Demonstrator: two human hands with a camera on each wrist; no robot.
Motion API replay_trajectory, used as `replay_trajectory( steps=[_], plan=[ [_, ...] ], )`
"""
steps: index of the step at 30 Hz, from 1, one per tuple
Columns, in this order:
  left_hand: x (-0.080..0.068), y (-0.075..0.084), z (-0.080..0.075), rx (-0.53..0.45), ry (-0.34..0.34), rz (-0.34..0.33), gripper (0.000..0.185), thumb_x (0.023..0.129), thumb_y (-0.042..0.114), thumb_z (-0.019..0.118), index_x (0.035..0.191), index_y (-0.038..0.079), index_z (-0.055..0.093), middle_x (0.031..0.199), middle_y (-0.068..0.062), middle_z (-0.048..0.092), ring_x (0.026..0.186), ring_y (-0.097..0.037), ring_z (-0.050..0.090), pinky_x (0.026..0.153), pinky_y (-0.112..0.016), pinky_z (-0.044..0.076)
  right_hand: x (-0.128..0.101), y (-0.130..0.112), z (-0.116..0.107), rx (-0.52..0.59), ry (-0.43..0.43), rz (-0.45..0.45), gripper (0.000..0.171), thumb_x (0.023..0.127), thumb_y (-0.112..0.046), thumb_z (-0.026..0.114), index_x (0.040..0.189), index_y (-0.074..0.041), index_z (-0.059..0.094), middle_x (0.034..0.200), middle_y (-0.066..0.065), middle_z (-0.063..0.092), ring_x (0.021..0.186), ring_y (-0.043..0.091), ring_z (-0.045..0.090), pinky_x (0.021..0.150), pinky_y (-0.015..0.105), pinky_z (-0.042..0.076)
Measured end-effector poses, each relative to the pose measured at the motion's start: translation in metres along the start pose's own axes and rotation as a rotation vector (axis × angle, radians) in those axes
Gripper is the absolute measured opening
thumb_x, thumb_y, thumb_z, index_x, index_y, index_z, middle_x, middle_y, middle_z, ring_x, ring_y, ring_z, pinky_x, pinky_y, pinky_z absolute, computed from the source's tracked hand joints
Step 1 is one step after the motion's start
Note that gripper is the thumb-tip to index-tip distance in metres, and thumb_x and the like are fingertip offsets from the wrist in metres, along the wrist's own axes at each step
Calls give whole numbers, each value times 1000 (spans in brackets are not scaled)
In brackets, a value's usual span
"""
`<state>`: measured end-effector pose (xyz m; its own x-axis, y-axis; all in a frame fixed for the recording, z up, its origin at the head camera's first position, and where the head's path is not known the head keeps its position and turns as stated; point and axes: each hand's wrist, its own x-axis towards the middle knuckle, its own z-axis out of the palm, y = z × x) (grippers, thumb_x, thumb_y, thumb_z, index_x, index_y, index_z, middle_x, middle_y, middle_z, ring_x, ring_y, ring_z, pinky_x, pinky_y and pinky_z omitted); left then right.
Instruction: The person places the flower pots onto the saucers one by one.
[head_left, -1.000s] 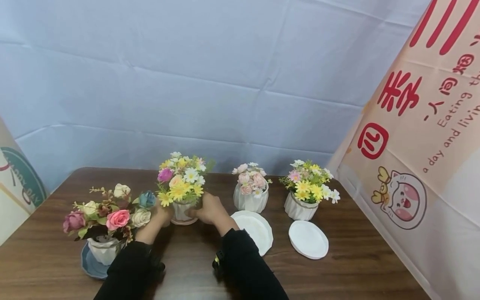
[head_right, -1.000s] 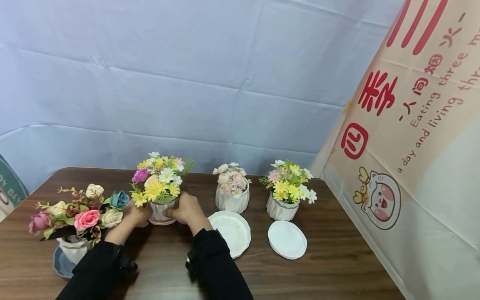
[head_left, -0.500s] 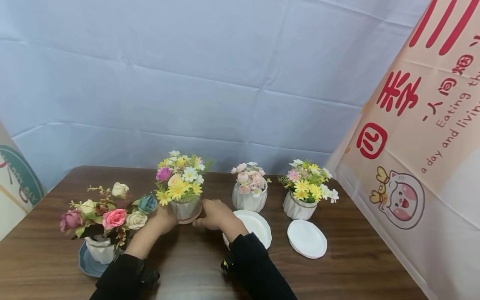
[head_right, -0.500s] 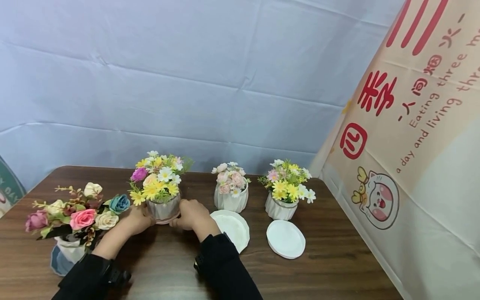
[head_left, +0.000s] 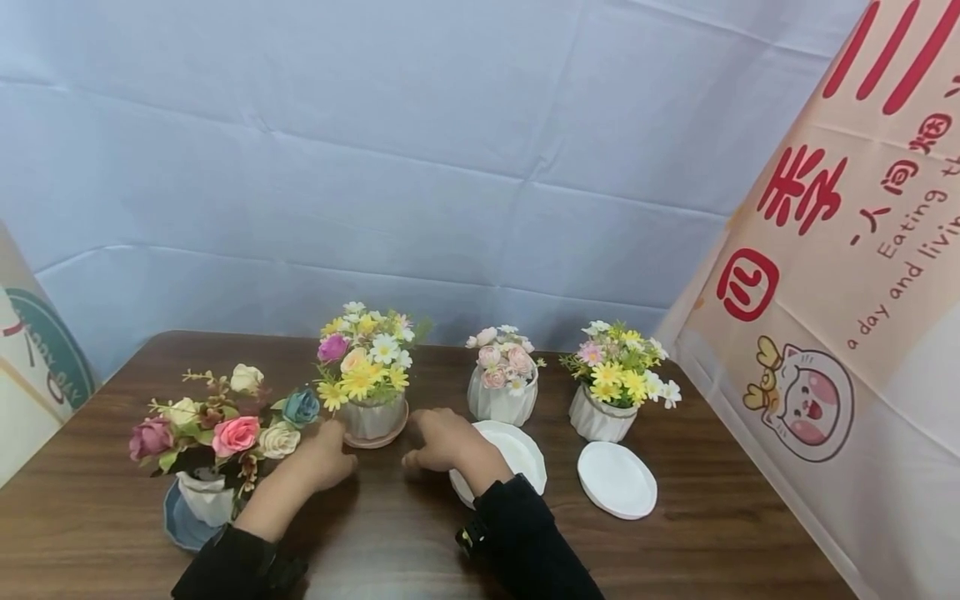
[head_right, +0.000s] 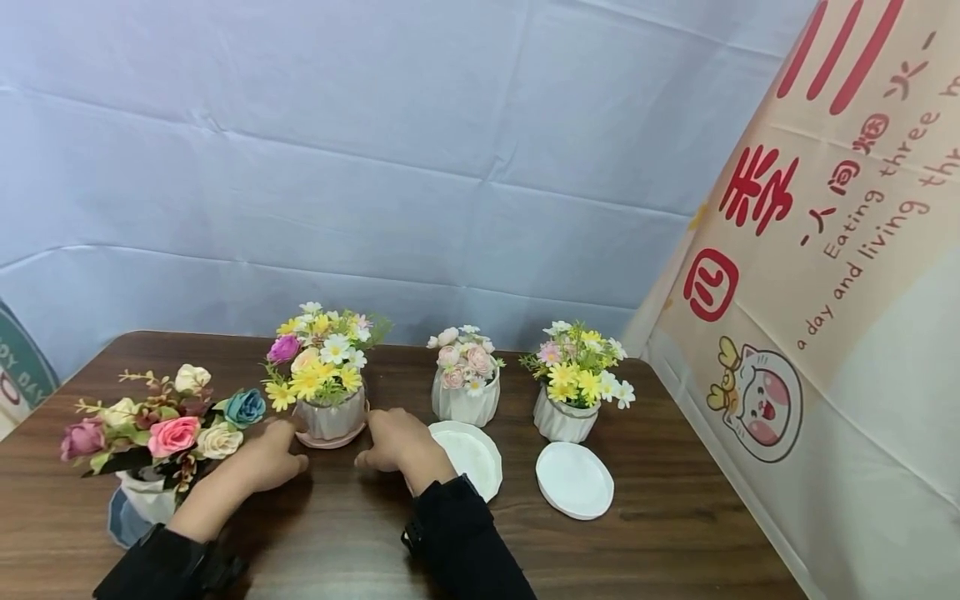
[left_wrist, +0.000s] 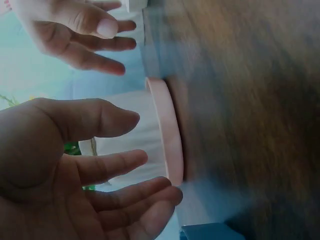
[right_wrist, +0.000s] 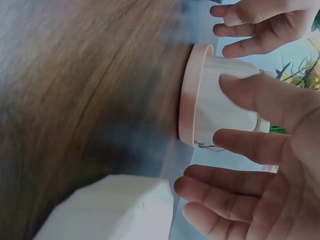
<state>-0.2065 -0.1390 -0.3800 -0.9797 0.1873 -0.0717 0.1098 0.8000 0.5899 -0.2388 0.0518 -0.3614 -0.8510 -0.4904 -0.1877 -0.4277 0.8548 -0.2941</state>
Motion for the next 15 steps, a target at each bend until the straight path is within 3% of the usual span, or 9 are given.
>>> replay_trajectory(
  steps=[3, 7, 10, 15],
  plan=[
    [-5, 3, 0, 37, -28, 36, 41, 80, 4, 65, 110, -18, 51, 107, -33, 53, 95, -38, 55, 80, -49, 47, -4, 1, -1, -21, 4, -1, 61, 78, -36, 74, 128, -8, 54, 118, 7, 57, 114, 25, 50, 89, 34, 43],
    [-12, 7, 3, 126, -32, 144, 44, 77, 10, 72, 111, -12, 54, 114, -37, 47, 108, -48, 47, 89, -56, 39, -10, 2, -3, -43, 12, 1, 62, 77, -38, 75, 129, -9, 54, 120, 7, 57, 114, 25, 50, 89, 34, 43],
    [-16, 10, 4, 179, -20, 193, 35, 74, 12, 75, 100, -5, 57, 104, -29, 54, 99, -42, 54, 84, -53, 44, -14, 4, -5, -49, 21, -3, 61, 77, -37, 75, 128, -10, 55, 119, 7, 57, 114, 25, 50, 89, 34, 43],
    [-20, 13, 5, 213, -22, 200, 33, 72, 15, 76, 96, 3, 57, 101, -21, 55, 94, -36, 56, 78, -50, 47, -18, 8, -6, -54, 25, -20, 60, 78, -36, 74, 129, -11, 55, 118, 6, 58, 113, 24, 51, 89, 33, 44]
  ],
)
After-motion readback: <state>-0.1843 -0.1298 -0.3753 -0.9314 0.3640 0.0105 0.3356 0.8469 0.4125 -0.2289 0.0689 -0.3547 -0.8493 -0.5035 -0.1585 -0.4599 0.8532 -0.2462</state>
